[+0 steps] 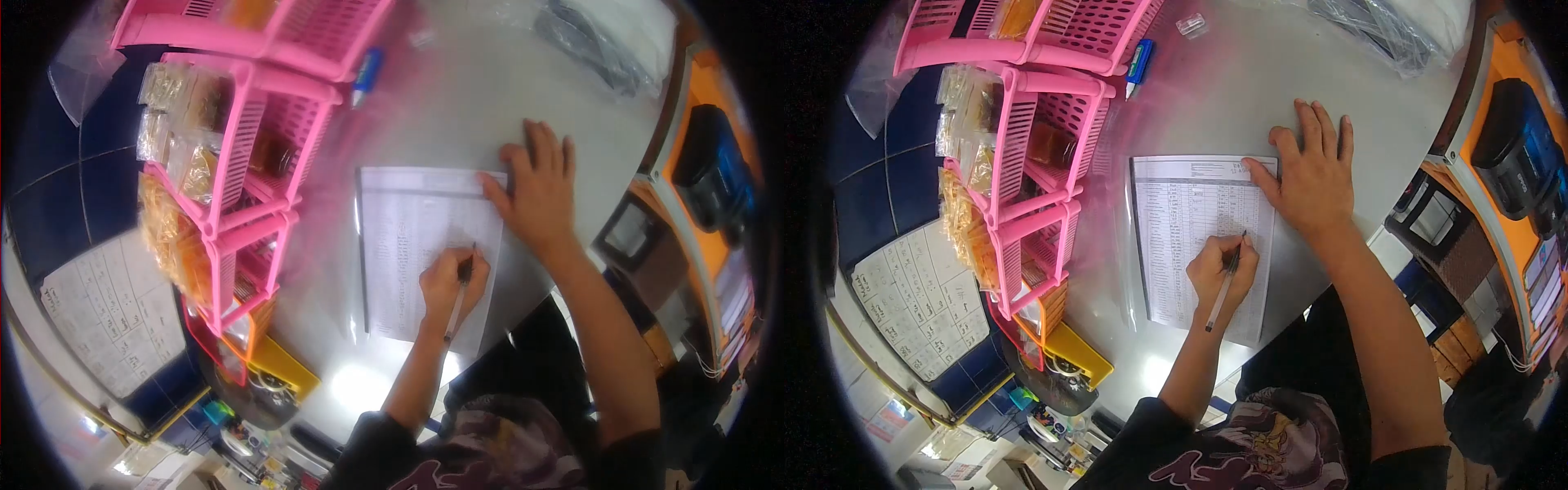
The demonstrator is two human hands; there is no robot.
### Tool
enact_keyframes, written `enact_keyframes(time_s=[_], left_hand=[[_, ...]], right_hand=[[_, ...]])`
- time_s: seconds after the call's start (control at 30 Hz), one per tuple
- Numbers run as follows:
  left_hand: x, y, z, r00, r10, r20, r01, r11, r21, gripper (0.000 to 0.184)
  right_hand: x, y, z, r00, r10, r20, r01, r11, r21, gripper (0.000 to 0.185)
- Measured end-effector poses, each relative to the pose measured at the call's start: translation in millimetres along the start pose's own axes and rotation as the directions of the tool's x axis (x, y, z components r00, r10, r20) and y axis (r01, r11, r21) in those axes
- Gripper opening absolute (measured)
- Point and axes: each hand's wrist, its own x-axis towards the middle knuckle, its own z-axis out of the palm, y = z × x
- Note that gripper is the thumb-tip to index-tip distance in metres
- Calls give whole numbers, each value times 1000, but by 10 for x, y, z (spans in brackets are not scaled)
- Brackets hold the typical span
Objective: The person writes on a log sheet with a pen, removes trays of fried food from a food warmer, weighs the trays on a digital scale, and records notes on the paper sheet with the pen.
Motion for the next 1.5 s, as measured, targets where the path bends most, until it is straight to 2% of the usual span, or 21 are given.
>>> enact_keyframes(time_s=[0.23, 0.33, 0.53, 0.63, 0.73, 0.8, 0.83, 0.9, 0.93, 1.0, 1.03, 1.1, 1.23, 1.3, 1.5], left_hand=[[8, 9, 6, 999, -5, -35, 4, 1000, -31, 15], [-10, 22, 18, 999, -3, -32, 3, 1000, 19, 16], [56, 38, 29, 999, -11, -46, 9, 999, -42, 16], [26, 23, 17, 998, -57, -16, 56, 998, -39, 15], [-56, -43, 10, 995, -4, -102, -7, 994, -107, 15], [-58, -25, -62, 955, -298, 16, 286, 899, -332, 16], [-38, -20, -94, 955, -298, 13, 285, 900, -330, 16], [13, -12, -143, 904, -420, 76, 384, 723, -574, 16], [31, -18, -160, 905, -418, 74, 381, 723, -576, 16], [53, -21, -179, 918, -394, 47, 376, 825, -423, 14], [62, -31, -167, 918, -394, 47, 376, 825, -423, 14], [76, -50, -131, 991, -98, -88, 87, 989, -117, 14], [93, -35, -111, 991, -113, -75, 108, 992, -60, 15], [112, -120, -104, 978, -93, -187, 91, 996, -21, 15], [277, -254, -277, 959, -54, -278, 70, 996, 48, 18]], right_hand=[[2, -5, -9, 1000, 1, -7, -1, 1000, 7, 40], [2, -3, -12, 1000, 1, 0, -1, 1000, 9, 41], [-1, -1, 9, 1000, -12, -22, 12, 1000, 0, 41], [2, -8, 3, 1000, -1, -14, 1, 1000, -1, 41], [12, -12, -13, 1000, 1, 2, -1, 1000, 1, 42], [6, -10, -9, 1000, -2, 1, 2, 1000, 3, 42], [6, -13, -7, 1000, -4, -1, 4, 1000, 5, 42], [4, -18, -19, 1000, -3, 9, 3, 1000, -1, 41], [8, -18, -23, 1000, 1, 20, 0, 1000, -8, 41], [7, -15, -18, 1000, -2, 6, 2, 1000, -2, 41], [6, -14, -12, 1000, -3, -5, 3, 1000, 4, 40], [6, -6, -5, 1000, -8, -10, 8, 1000, 0, 40], [9, -11, -1, 1000, -12, -15, 12, 1000, -3, 39], [14, -14, -7, 1000, -14, -17, 14, 1000, 2, 39], [15, -20, -18, 1000, -8, -5, 8, 1000, -3, 39]])
